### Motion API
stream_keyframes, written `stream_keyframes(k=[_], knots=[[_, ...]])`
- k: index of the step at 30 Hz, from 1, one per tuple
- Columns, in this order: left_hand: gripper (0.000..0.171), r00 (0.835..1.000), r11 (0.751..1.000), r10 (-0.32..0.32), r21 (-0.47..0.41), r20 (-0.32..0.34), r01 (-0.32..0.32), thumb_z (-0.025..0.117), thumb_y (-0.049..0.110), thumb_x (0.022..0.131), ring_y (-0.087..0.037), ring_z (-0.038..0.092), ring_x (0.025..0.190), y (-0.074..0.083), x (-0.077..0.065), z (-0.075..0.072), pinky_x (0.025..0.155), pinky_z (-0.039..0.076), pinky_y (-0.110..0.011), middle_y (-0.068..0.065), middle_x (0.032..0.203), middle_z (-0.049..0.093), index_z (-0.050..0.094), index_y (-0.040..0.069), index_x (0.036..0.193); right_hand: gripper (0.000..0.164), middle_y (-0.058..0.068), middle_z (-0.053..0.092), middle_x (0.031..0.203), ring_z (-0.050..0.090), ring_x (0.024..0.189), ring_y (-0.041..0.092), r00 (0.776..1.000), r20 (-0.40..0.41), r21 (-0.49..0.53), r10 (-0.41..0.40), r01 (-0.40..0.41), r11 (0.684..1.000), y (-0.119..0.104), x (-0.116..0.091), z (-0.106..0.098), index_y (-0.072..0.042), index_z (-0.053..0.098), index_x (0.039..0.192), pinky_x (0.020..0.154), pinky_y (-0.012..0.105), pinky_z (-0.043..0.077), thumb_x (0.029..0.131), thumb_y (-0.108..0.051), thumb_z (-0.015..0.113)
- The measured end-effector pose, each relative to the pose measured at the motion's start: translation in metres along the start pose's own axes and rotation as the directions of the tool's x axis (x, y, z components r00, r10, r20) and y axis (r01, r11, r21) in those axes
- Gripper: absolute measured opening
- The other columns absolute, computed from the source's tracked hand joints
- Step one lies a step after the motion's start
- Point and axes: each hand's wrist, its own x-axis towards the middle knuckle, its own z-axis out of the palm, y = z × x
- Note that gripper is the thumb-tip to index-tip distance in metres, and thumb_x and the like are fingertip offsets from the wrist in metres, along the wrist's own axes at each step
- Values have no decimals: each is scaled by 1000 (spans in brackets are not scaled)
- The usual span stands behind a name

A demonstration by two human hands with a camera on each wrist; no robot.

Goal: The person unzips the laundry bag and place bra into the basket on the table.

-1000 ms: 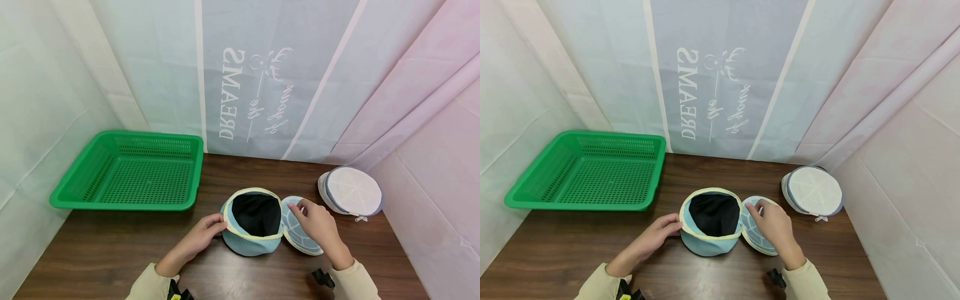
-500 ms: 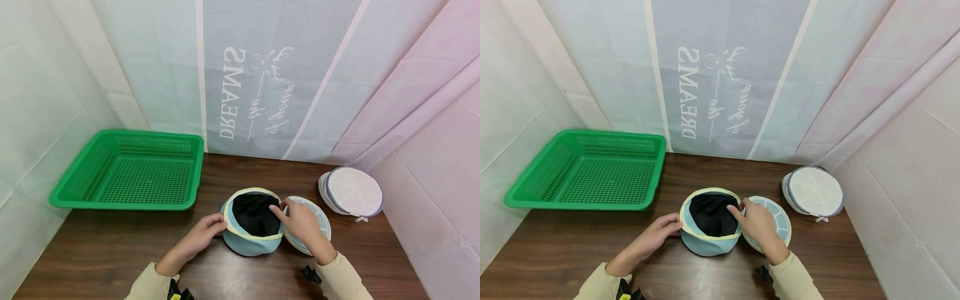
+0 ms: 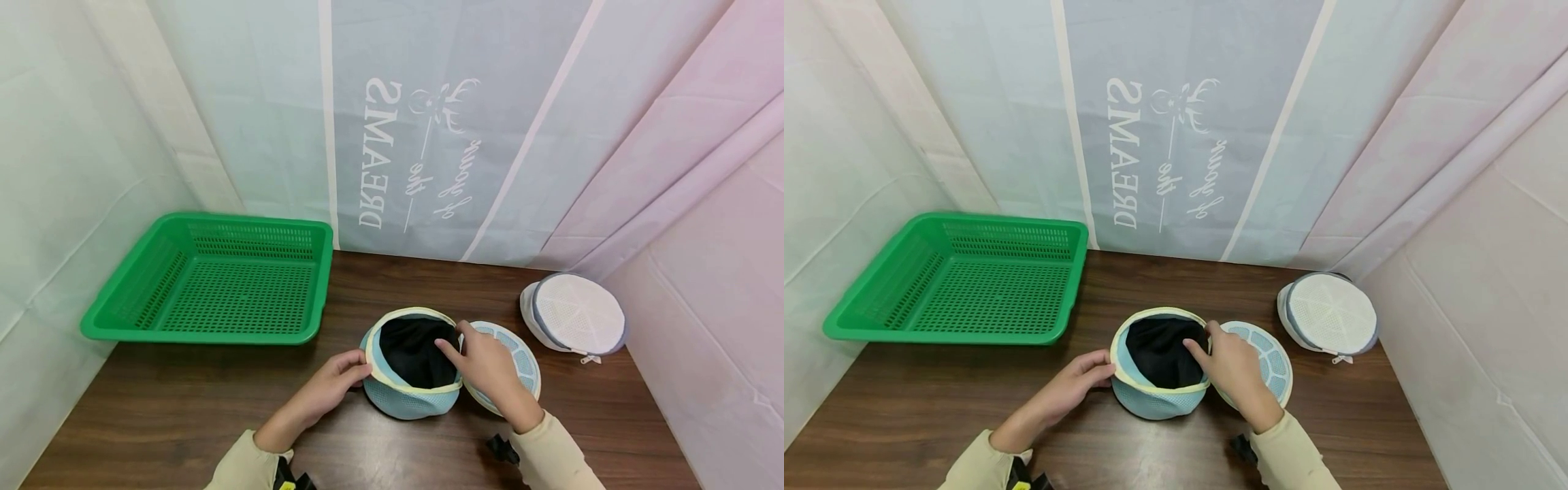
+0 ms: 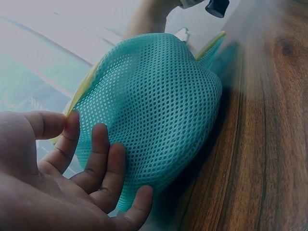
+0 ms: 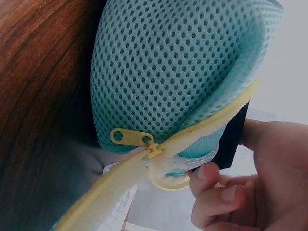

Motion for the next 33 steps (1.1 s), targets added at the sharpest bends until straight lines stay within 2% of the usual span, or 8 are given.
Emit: stream_keyframes(k=[6, 11, 15, 19, 21, 24, 27, 33], knots=[[22, 1000, 1000, 2, 1, 5, -2, 54, 16, 105, -20, 52, 95, -2, 0, 1, 93, 46, -44, -5, 93, 54, 59, -4, 97, 30, -5, 45, 58, 42, 48, 11, 997, -13, -11, -73, 73, 997, -1, -1, 2, -10, 58, 92, 44, 30, 34, 95, -37, 72], [22, 1000, 1000, -4, 6, 3, 4, 54, 17, 105, -19, 52, 95, -4, -1, 0, 93, 46, -43, -3, 94, 56, 61, -3, 98, 33, -5, 43, 57, 40, 48, 10, 996, 28, 71, -84, 82, 994, -5, -2, 1, -15, 53, 82, 45, 28, 32, 96, -40, 71], [22, 1000, 1000, -8, 3, 9, 8, 54, 17, 105, -19, 53, 96, -5, -1, 1, 92, 46, -42, -2, 95, 57, 62, -3, 100, 33, -6, 42, 57, 40, 49, 8, 993, 75, 149, -92, 80, 986, -8, -2, 1, -16, 54, 82, 47, 27, 32, 97, -42, 68], [22, 1000, 1000, -10, -1, 12, 10, 54, 17, 105, -18, 53, 96, -5, -1, 1, 92, 46, -41, -2, 95, 57, 62, -3, 102, 33, -4, 42, 57, 43, 51, 10, 992, 99, 152, -80, 64, 986, -10, -1, 2, -15, 55, 82, 50, 28, 35, 97, -41, 69], [22, 1000, 1000, -10, -2, 12, 10, 54, 17, 105, -18, 53, 95, -6, -1, 1, 91, 46, -41, -2, 95, 57, 62, -3, 101, 32, 0, 52, 62, 52, 56, 14, 993, 91, 132, -76, 63, 989, -11, -2, 3, -10, 62, 90, 54, 31, 42, 97, -40, 69], [22, 1000, 1000, -11, -3, 14, 11, 54, 17, 105, -18, 53, 95, -6, -2, 2, 91, 46, -41, -2, 95, 57, 62, -3, 101, 42, 11, 69, 85, 67, 75, 25, 995, 69, 122, -74, 65, 990, -12, -3, 4, 0, 68, 113, 67, 41, 54, 96, -38, 71], [22, 1000, 1000, -14, -7, 17, 14, 54, 18, 106, -18, 53, 94, -5, -2, 2, 90, 46, -40, -2, 95, 57, 62, -2, 102, 50, 15, 72, 97, 69, 86, 27, 994, 72, 150, -87, 75, 986, -14, -3, 6, 3, 65, 124, 75, 45, 56, 95, -37, 72], [23, 1000, 1000, -12, -15, 22, 12, 54, 18, 106, -18, 53, 94, -6, -2, 2, 88, 46, -37, -3, 95, 58, 63, -2, 104, 28, -7, 55, 66, 54, 63, 8, 978, 92, 177, -186, 168, 970, -13, -2, 8, -12, 66, 86, 61, 31, 47, 94, -38, 73]])
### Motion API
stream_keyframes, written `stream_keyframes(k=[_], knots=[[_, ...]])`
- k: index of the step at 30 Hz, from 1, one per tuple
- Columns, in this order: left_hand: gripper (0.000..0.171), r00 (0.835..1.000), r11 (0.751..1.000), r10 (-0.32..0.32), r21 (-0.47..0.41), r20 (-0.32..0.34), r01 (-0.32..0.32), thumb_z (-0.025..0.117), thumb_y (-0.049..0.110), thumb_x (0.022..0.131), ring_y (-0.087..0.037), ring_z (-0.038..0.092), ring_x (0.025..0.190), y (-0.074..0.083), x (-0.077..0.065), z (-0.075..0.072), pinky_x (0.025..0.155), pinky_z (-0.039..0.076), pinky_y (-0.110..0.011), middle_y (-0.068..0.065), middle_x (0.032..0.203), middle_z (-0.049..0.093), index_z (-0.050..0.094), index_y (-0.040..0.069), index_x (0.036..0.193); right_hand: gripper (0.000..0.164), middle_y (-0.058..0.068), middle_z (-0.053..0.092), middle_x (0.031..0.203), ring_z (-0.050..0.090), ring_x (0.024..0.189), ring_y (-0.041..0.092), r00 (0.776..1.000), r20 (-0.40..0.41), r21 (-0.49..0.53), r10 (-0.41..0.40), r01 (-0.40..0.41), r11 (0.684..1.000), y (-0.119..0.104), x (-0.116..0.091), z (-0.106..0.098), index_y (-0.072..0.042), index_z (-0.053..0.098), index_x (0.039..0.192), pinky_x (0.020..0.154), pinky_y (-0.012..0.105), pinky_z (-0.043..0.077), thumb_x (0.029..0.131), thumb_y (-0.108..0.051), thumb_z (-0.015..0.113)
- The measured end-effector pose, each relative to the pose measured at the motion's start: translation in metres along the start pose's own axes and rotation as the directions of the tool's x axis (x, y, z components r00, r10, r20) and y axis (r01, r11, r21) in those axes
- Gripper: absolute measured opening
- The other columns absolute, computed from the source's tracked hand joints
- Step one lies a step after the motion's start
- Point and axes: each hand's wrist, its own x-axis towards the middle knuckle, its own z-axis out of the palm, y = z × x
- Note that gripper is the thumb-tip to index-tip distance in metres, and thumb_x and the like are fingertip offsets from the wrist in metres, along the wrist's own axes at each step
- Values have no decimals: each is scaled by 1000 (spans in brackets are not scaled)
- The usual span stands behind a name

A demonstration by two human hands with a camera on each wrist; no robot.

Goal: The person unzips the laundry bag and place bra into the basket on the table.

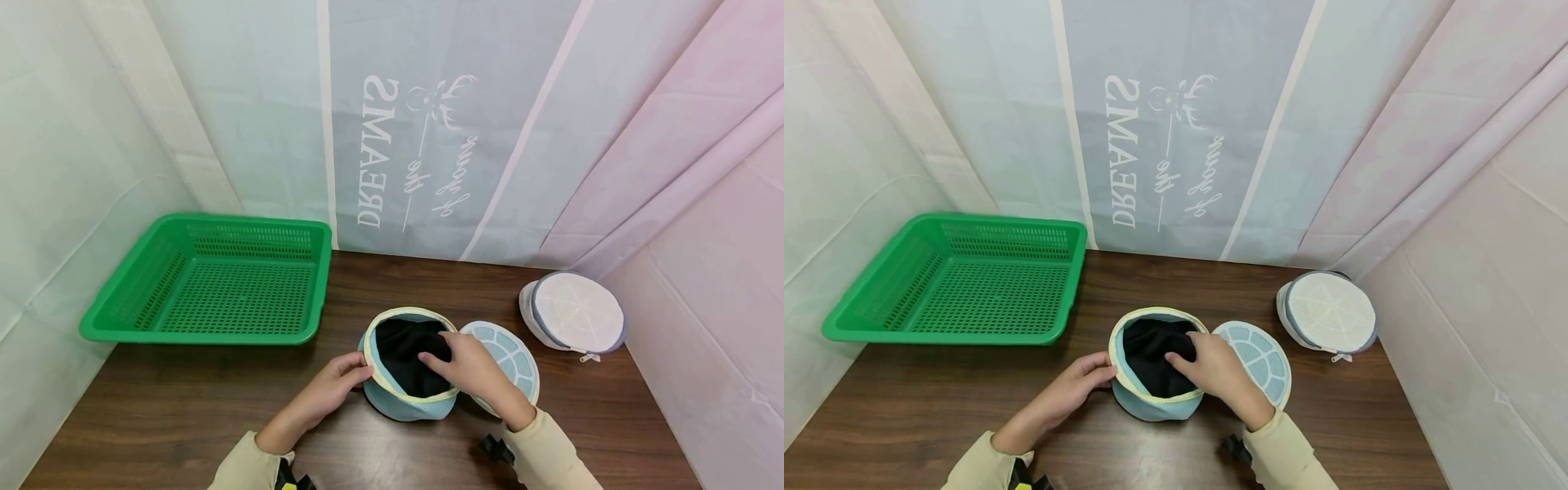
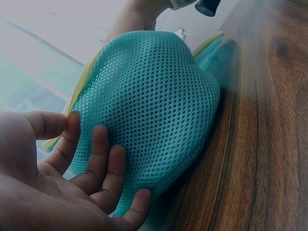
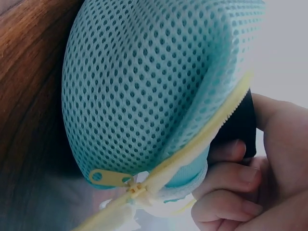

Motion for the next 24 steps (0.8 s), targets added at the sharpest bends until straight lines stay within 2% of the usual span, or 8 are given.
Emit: stream_keyframes(k=[2, 4, 7, 9, 10, 13, 18, 24], knots=[[22, 1000, 1000, 2, 4, -3, -2, 54, 18, 106, -18, 53, 94, 0, 0, 0, 88, 46, -36, -3, 94, 58, 63, -2, 104, 28, -8, 47, 59, 47, 56, 6, 999, 6, -33, -47, 48, 998, 0, -1, 0, -14, 65, 83, 58, 29, 44, 95, -38, 72], [22, 1000, 1000, 3, 10, -6, -2, 54, 18, 106, -18, 53, 93, 0, 0, 0, 87, 46, -36, -3, 94, 58, 63, -2, 103, 27, -7, 56, 63, 53, 57, 6, 996, -12, -85, -93, 91, 992, 0, -2, 1, -10, 70, 90, 59, 30, 48, 95, -37, 73], [22, 1000, 1000, 5, 12, -8, -5, 54, 17, 105, -18, 53, 93, 1, 0, 1, 87, 46, -36, -3, 93, 58, 63, -2, 103, 35, 3, 71, 80, 65, 66, 13, 990, -35, -160, -140, 133, 978, -1, -4, 3, -4, 73, 111, 64, 35, 55, 94, -34, 74], [22, 1000, 1000, 7, 11, -7, -7, 55, 17, 105, -18, 53, 93, 1, 0, 1, 87, 46, -36, -3, 93, 58, 63, -3, 103, 37, 9, 75, 91, 69, 71, 18, 987, -42, -189, -156, 146, 971, -1, -4, 3, -2, 72, 116, 68, 38, 57, 94, -32, 74], [21, 1000, 1000, 8, 10, -7, -8, 55, 17, 105, -18, 53, 93, 1, 1, 1, 87, 46, -36, -3, 93, 58, 63, -3, 103, 37, 9, 74, 90, 69, 71, 19, 986, -43, -197, -160, 149, 969, -1, -4, 3, -2, 72, 116, 67, 38, 57, 93, -31, 74], [21, 1000, 1000, 10, 7, -8, -10, 55, 16, 105, -18, 53, 93, 1, 1, 1, 87, 46, -35, -2, 93, 59, 63, -3, 103, 34, 4, 69, 75, 63, 61, 15, 990, -42, -215, -137, 125, 968, -2, -5, 3, -3, 71, 111, 59, 36, 54, 93, -31, 75], [21, 1000, 1000, 7, 9, -10, -7, 55, 16, 105, -17, 54, 93, 1, 1, 2, 87, 46, -36, -3, 94, 59, 63, -3, 103, 33, -6, 42, 53, 41, 47, 8, 997, -60, -251, -53, 36, 967, -4, -7, 4, -6, 66, 100, 45, 30, 37, 93, -37, 75], [21, 1000, 1000, 6, 18, -16, -5, 55, 17, 105, -18, 53, 94, 1, 0, 1, 89, 47, -39, -3, 94, 58, 63, -2, 103, 42, -2, 49, 57, 46, 48, 13, 993, -112, -274, -22, -9, 962, -4, -9, 2, -4, 66, 105, 45, 33, 38, 91, -43, 76]])
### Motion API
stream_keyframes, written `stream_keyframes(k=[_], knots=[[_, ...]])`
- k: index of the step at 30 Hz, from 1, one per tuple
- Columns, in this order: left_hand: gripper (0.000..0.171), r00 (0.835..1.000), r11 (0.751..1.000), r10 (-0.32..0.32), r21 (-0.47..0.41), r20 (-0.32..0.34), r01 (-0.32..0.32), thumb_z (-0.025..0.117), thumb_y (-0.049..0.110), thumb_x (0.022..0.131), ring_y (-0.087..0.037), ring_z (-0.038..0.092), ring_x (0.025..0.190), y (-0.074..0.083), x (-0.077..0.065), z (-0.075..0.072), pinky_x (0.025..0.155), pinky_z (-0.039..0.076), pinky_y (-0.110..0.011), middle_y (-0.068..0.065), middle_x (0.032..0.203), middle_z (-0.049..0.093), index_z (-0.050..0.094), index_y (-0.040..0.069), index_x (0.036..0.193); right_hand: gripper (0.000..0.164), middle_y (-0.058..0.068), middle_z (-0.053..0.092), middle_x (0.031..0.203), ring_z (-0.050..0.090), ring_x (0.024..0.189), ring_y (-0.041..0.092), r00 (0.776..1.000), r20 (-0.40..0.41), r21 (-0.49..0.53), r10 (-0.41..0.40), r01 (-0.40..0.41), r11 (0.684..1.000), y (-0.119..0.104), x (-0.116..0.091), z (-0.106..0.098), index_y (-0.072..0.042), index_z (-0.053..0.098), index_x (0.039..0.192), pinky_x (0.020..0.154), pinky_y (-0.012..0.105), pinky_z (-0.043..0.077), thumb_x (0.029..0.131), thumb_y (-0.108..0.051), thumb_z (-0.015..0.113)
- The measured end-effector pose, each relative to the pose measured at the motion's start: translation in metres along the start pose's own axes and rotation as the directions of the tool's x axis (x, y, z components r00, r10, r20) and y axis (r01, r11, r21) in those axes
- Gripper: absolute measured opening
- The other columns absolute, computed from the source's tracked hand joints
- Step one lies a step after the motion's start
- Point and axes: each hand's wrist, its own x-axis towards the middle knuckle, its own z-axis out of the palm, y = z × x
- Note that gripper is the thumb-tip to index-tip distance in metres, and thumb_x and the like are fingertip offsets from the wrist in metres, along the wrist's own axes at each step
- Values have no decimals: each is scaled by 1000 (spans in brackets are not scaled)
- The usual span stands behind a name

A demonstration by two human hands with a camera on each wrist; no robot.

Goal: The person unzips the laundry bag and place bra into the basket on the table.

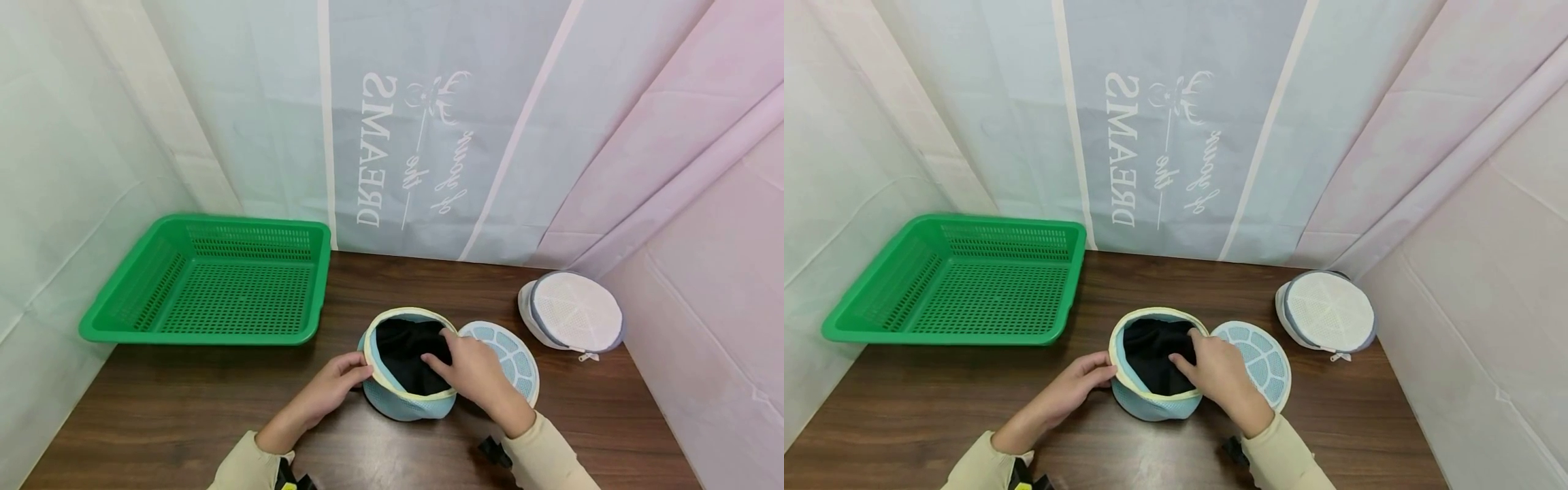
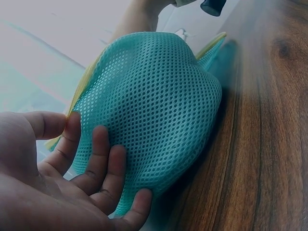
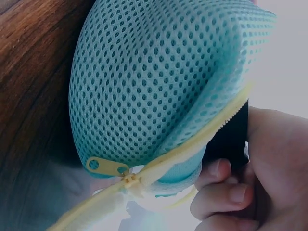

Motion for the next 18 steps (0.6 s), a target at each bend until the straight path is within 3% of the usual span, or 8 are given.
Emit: stream_keyframes(k=[5, 9, 14, 18], knots=[[21, 1000, 1000, 2, 7, -15, -2, 55, 17, 105, -18, 54, 97, 0, 0, -1, 92, 48, -42, -3, 97, 59, 64, -2, 102, 57, 7, 64, 71, 57, 54, 19, 999, 5, -12, 53, -53, 998, 4, 0, -2, -1, 66, 118, 49, 36, 46, 90, -50, 74], [21, 1000, 1000, 5, 12, -23, -4, 56, 17, 104, -18, 54, 98, 0, 0, -2, 94, 48, -44, -3, 98, 59, 63, -2, 102, 62, 5, 64, 72, 57, 55, 18, 992, 47, 36, 119, -120, 992, 6, 0, -3, -2, 62, 122, 48, 36, 45, 91, -55, 70], [22, 1000, 1000, 9, 15, -22, -9, 56, 18, 105, -19, 54, 97, 0, -1, -2, 94, 47, -44, -2, 97, 58, 63, -2, 101, 57, -3, 48, 59, 45, 48, 12, 982, 90, 92, 168, -176, 980, 6, -2, -7, -6, 59, 113, 44, 32, 36, 91, -59, 68], [22, 1000, 1000, 12, 24, -25, -11, 56, 18, 105, -19, 53, 95, 2, -2, -2, 92, 47, -43, -3, 95, 58, 63, -2, 100, 55, -3, 46, 59, 44, 48, 12, 980, 99, 67, 172, -179, 982, 9, -8, -10, -9, 56, 100, 45, 32, 36, 90, -62, 67]])
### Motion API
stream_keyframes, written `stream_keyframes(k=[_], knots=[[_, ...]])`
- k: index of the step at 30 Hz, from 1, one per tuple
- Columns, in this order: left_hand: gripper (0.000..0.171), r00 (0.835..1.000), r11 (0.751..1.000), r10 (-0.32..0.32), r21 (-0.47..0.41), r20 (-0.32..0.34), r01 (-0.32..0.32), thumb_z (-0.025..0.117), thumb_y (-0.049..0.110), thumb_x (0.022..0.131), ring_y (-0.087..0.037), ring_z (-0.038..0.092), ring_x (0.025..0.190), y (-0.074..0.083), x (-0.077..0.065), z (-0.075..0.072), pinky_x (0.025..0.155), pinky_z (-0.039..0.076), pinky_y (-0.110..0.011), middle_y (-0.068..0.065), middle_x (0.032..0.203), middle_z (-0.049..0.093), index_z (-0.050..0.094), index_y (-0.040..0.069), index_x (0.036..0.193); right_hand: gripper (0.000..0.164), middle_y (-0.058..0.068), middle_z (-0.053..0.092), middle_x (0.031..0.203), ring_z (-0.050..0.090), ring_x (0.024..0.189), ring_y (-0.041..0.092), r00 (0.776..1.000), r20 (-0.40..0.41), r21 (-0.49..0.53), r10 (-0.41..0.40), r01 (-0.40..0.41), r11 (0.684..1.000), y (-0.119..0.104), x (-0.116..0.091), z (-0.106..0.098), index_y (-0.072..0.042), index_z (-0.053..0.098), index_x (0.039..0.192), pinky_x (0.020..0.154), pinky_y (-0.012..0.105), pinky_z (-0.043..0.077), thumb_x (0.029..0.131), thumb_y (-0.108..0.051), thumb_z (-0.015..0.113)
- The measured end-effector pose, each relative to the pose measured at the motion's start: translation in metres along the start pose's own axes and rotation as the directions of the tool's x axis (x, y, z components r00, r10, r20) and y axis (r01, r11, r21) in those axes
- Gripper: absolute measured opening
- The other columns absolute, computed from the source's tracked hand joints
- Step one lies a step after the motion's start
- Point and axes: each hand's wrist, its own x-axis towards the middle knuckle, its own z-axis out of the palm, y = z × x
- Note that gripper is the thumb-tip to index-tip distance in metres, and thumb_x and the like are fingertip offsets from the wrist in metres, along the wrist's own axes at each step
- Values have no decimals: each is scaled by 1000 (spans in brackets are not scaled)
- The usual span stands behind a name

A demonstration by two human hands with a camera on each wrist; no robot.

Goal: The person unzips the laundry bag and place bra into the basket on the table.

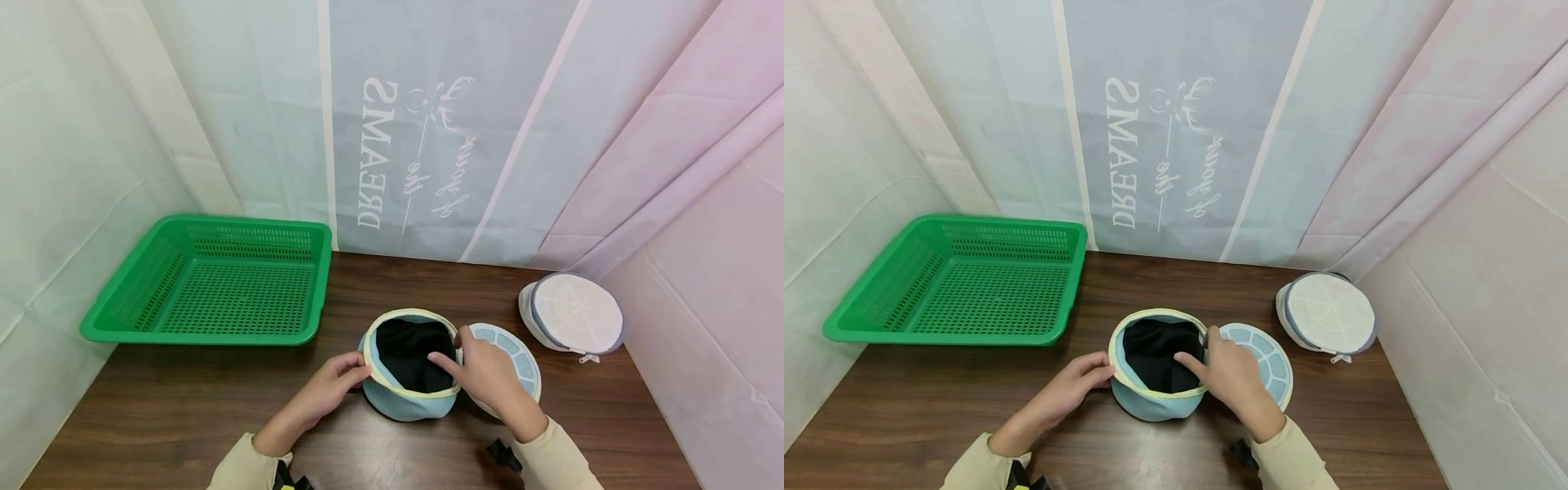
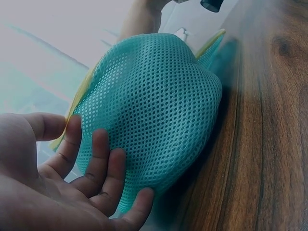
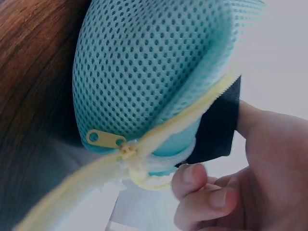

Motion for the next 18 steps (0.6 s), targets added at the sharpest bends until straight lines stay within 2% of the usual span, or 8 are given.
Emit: stream_keyframes(k=[6, 9, 13, 18], knots=[[23, 999, 998, 50, 28, -5, -50, 56, 17, 105, -25, 58, 102, 5, -3, 3, 92, 48, -40, -13, 103, 65, 64, -4, 100, 57, -3, 51, 63, 47, 53, 13, 997, 53, -58, 47, -44, 997, 7, -12, -5, -13, 56, 84, 50, 34, 40, 87, -70, 64], [22, 997, 997, 73, 36, -10, -73, 57, 15, 105, -27, 59, 101, 8, -4, 4, 90, 49, -37, -17, 102, 65, 64, -6, 99, 58, -5, 48, 59, 46, 53, 13, 995, 68, -67, 73, -68, 995, 8, -18, -8, -17, 54, 70, 49, 33, 38, 86, -72, 63], [22, 996, 995, 94, 30, -12, -93, 57, 15, 105, -26, 59, 92, 13, -5, 5, 81, 51, -32, -17, 98, 64, 63, -4, 97, 65, -8, 36, 51, 39, 48, 12, 987, 127, -21, 94, -92, 996, 7, -26, -12, -19, 45, 55, 45, 31, 31, 89, -73, 58], [21, 987, 987, 161, 18, -7, -161, 55, 15, 106, -19, 56, 73, 24, -4, 6, 64, 47, -25, -14, 86, 60, 62, -1, 94, 65, -9, 31, 50, 34, 48, 10, 973, 215, 84, 83, -103, 991, 5, -31, -14, -20, 45, 53, 46, 28, 28, 90, -72, 58]])
